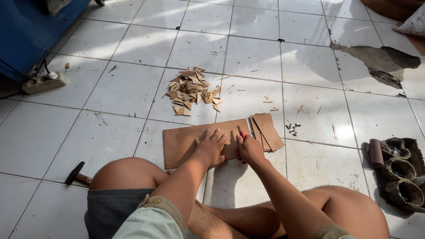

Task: The person is using a utility knife to score and break small pieces of thin wood or plywood into smaller segments while sitting on the floor.

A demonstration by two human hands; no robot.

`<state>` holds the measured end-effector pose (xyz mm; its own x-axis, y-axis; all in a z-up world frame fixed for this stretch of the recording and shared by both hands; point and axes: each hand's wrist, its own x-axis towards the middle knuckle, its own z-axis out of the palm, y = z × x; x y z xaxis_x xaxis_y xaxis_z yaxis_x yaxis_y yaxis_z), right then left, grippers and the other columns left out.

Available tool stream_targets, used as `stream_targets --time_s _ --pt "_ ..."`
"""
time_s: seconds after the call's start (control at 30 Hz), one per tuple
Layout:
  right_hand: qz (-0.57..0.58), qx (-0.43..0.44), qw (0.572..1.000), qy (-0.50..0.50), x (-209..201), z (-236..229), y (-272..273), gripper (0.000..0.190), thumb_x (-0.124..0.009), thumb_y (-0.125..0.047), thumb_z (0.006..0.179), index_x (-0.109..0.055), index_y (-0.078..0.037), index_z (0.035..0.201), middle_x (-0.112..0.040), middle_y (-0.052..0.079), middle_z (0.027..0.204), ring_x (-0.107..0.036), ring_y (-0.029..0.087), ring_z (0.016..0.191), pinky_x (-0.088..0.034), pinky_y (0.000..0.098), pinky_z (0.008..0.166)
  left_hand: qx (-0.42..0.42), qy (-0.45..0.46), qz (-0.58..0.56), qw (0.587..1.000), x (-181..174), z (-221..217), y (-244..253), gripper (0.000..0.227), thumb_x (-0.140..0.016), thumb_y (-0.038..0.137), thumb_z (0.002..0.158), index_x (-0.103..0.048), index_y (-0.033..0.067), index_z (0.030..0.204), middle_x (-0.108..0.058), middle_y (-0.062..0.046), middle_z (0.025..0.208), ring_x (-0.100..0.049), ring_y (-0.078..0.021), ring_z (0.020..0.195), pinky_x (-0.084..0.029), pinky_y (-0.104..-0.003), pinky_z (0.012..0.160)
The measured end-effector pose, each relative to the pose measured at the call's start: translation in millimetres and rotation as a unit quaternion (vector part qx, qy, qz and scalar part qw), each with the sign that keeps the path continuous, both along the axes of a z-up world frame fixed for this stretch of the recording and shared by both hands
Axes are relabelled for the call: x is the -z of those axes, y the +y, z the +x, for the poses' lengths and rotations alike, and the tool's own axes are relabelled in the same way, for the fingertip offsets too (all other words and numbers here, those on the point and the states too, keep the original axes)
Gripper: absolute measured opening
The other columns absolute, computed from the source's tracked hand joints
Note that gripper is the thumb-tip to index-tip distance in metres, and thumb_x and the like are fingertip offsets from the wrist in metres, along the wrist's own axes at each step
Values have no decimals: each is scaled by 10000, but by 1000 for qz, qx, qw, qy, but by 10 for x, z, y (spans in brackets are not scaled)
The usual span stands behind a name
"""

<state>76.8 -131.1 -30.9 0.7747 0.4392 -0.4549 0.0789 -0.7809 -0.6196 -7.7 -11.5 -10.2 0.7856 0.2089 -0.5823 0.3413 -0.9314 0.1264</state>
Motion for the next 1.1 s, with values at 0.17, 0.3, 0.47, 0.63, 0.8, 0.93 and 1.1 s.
stream_targets --time_s 0.17,0.3,0.47,0.63,0.8,0.93,1.1 --pt "-113 -40 991 -64 93 146 372 515 -264 -407 904 -523 12 1055 -592 246 1006 -577 375 993 -464 459 842 -17 14 -13 1000 2 38 -20 702 -500 285 823 -119 224 1409 10 -58 1480 -3 -361 1339 -203 -647 967" --pt "-137 -57 987 -61 168 206 427 512 -241 -395 906 -523 -1 1070 -592 236 1019 -572 366 1009 -451 451 869 -20 7 -21 1000 -91 42 -45 712 -536 258 820 -141 191 1408 6 -88 1479 1 -385 1333 -206 -668 954" --pt "-160 -64 984 -53 281 303 485 490 -234 -367 906 -541 -17 1061 -605 220 980 -591 348 977 -478 427 825 -26 7 -34 999 -240 7 -66 677 -518 291 848 -155 169 1407 5 -105 1479 3 -389 1334 -194 -668 960" --pt "-254 -127 956 -69 304 270 542 446 -233 -306 900 -544 -41 1078 -613 160 935 -616 306 925 -507 369 773 -11 32 -9 999 -166 -30 -99 688 -423 426 875 -72 186 1416 70 -91 1478 25 -384 1336 -222 -662 954" --pt "-393 -301 859 -133 349 228 397 344 -309 -257 902 -515 -129 1146 -597 67 961 -616 244 936 -512 360 768 -13 54 28 998 -197 -42 -113 683 -336 458 893 17 207 1421 121 -61 1477 41 -396 1332 -236 -660 943" --pt "-289 -140 945 -60 373 -14 104 420 -308 -374 886 -535 -60 1046 -616 106 873 -638 275 869 -519 377 738 -16 44 32 998 -193 -43 -128 672 -349 424 893 1 205 1423 96 -60 1481 18 -403 1332 -256 -651 938" --pt "-249 -114 961 -30 85 -380 -310 506 -241 -364 896 -571 -4 1027 -629 174 841 -648 308 844 -530 376 695 -6 38 58 998 -51 -14 -131 687 -319 472 873 20 219 1415 93 -65 1477 9 -412 1327 -266 -662 919"
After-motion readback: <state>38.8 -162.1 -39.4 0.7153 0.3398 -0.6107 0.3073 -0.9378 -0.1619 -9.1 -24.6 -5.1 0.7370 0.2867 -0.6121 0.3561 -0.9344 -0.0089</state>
